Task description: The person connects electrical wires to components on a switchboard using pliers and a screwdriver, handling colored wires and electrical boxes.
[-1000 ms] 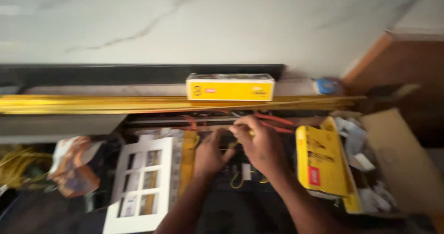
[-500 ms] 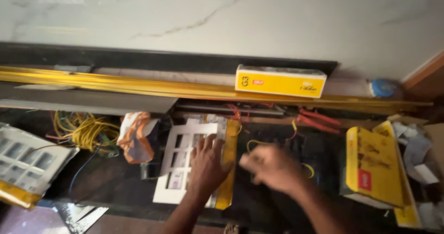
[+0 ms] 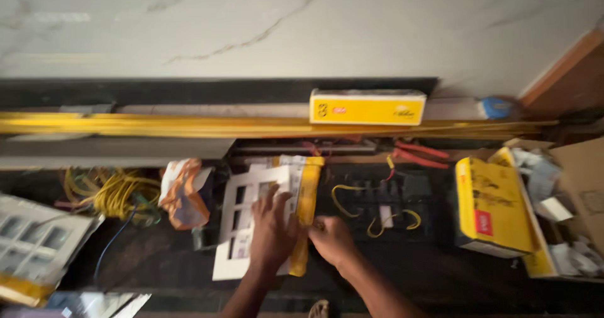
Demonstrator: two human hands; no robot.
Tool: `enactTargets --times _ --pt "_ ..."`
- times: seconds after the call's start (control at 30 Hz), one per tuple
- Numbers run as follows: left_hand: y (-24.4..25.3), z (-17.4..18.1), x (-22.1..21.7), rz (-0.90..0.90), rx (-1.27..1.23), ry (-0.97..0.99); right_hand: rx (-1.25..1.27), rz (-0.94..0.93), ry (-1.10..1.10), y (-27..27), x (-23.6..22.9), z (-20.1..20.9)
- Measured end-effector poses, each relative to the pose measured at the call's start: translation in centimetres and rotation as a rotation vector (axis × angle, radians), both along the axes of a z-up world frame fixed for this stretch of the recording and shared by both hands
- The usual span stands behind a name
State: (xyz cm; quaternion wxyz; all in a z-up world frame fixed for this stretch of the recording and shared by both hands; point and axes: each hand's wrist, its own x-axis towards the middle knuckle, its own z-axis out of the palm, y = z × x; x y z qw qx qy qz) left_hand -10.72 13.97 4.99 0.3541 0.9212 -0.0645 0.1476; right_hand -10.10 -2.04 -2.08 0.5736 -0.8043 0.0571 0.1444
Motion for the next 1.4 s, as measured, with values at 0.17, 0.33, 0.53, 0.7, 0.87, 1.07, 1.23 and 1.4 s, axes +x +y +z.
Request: enactTargets --times 0.17,0.33,0.53,0.7,0.87,1.07,1.23,1.4 --pt "-1.3 4.6 0.5 0.090 -0.020 -0.196 0.070 -0.071 -0.197 -8.4 -1.3 7.8" --pt "-7.9 9.3 2.4 -0.153 -0.856 0.552 0.301 -0.358 -0.021 -14.6 -1.9 12.3" --pt "-15.0 7.9 5.1 -0.593 -0.992 0.714 -0.123 -0.507 -0.527 -17.1 -4.2 15.7" --pt "-17.4 7.3 5.4 -0.700 -0.891 0.679 -0.407 -0.244 -0.691 -18.5 -7.8 18.8" --pt "-18.1 9.6 4.4 -0.687 -0.661 0.726 -0.402 -0.274 -0.520 -18.7 -10.0 20.4" --pt "-18.7 11.7 4.7 -0.817 -0.369 0.604 -0.630 -0.082 -0.407 -19.9 -11.0 20.6" --pt "-18.7 13.6 6.7 -1.003 -0.376 0.671 -0.547 -0.111 -0.514 -20.0 -11.4 21.0" --pt "-17.2 14.1 6.7 -1.134 -0.925 0.938 -0.388 -0.321 -0.554 -18.7 -10.3 20.3"
